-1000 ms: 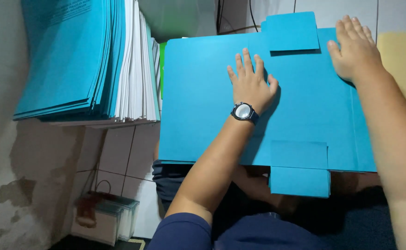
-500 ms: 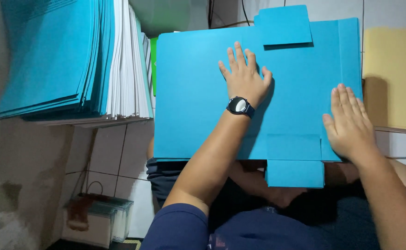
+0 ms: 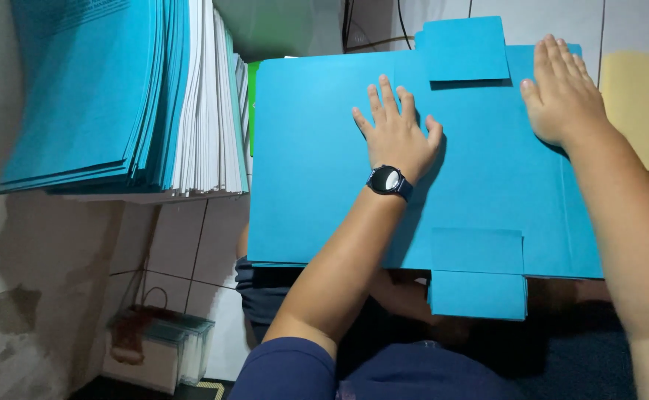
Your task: Preparing blue cardstock folders by pressing down on pre-scored lines to define the creases.
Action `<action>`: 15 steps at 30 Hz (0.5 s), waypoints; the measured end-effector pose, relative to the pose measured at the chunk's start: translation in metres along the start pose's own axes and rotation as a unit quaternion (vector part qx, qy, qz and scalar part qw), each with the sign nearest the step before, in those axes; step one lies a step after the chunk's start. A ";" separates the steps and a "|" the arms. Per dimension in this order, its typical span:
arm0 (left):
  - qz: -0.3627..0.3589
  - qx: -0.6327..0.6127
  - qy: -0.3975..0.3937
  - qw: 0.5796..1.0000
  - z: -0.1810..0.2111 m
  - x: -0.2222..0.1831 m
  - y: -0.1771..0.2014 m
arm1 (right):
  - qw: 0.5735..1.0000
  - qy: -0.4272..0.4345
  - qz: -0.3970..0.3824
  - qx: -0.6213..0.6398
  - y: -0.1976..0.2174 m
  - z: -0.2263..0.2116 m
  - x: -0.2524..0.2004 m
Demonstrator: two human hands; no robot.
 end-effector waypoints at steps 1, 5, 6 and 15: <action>0.000 -0.004 0.001 1.000 0.000 0.000 0.001 | 1.000 0.002 0.003 -0.002 0.004 -0.003 -0.004; -0.017 -0.005 -0.001 1.000 -0.001 -0.001 -0.004 | 0.999 0.035 0.014 -0.006 0.001 -0.008 -0.041; -0.008 -0.005 0.000 1.000 -0.001 0.000 -0.005 | 0.999 0.031 -0.027 -0.013 0.002 -0.014 -0.053; 0.010 0.001 -0.001 1.000 -0.003 -0.001 -0.008 | 0.990 0.121 -0.078 -0.014 -0.022 -0.018 -0.174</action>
Point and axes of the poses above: each hand's wrist, its own x-axis towards the middle knuckle, its own y-axis out of the back of the hand, z = x × y, the point moved 2 cm from there along x, towards the middle knuckle, and after that the axes turned 1 degree about -y, right-handed, at the moved point
